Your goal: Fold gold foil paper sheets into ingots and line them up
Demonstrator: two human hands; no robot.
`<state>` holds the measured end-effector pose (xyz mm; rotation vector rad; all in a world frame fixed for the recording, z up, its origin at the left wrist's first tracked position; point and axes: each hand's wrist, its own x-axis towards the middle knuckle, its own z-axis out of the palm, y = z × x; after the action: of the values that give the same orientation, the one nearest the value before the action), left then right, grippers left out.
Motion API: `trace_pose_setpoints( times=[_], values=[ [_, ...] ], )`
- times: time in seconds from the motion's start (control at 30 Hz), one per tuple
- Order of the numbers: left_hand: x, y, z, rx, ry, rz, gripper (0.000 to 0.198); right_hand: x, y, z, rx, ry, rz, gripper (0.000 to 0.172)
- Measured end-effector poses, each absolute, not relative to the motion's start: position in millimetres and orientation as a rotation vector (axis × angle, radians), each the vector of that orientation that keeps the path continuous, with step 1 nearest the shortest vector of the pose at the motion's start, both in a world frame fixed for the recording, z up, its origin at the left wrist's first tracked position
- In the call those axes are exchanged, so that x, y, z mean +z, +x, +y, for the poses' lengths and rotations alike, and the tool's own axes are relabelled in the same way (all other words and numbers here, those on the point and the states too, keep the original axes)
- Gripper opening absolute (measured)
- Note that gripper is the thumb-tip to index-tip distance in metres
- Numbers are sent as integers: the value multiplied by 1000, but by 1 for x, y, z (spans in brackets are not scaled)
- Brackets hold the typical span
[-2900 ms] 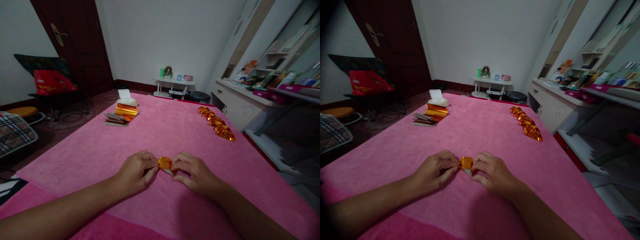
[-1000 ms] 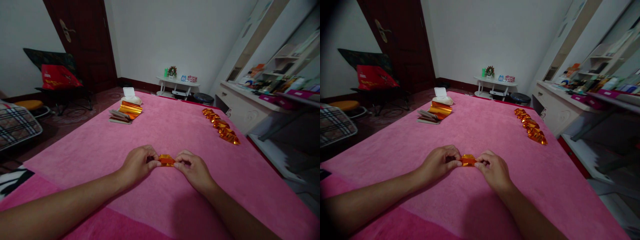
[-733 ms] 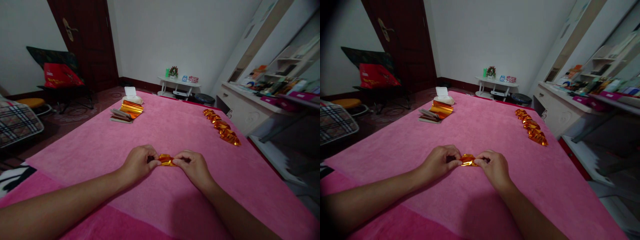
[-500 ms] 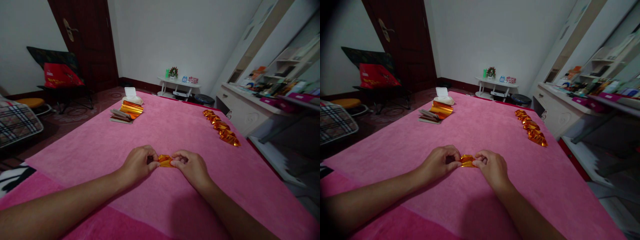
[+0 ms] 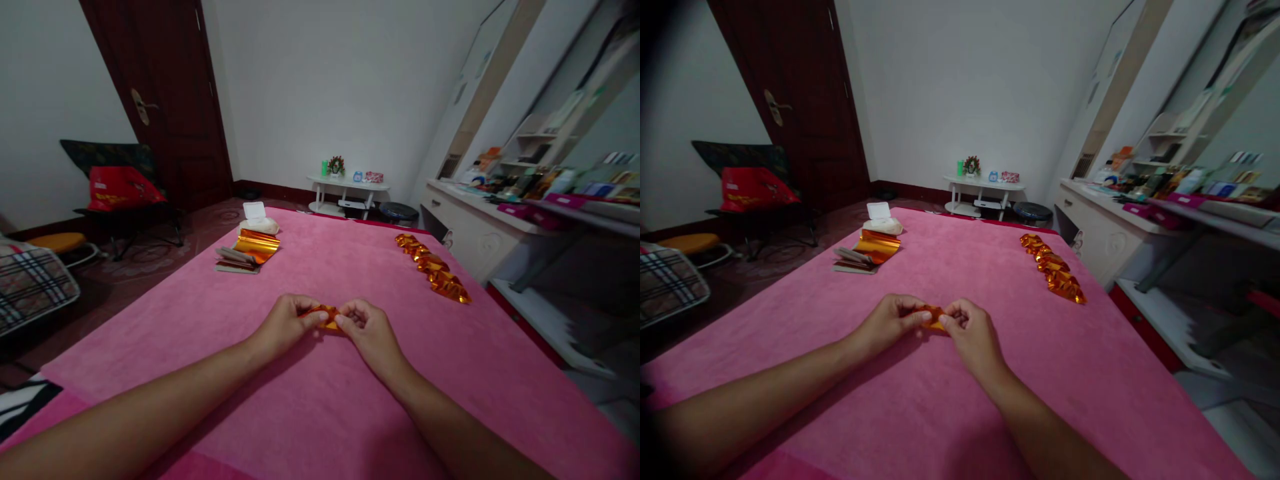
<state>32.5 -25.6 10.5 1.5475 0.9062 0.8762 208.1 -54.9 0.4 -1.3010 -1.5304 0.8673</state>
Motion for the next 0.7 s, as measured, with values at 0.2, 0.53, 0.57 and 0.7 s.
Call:
trace_pose_setpoints(
  times=[0.2, 0.53, 0.57, 0.7],
  values=[
    [6, 45, -16, 1038, 1202, 817, 31, 0, 216, -63, 917, -1209, -1433, 14],
    [4, 37, -23, 991, 1216, 768, 33, -4, 212, -76, 757, -1314, -1498, 19],
    [4, 37, -23, 982, 1205, 753, 33, -4, 212, -76, 716, -1325, -1516, 18],
    [2, 36, -24, 967, 1185, 734, 32, -3, 215, -75, 647, -1330, -1560, 19]
  ],
)
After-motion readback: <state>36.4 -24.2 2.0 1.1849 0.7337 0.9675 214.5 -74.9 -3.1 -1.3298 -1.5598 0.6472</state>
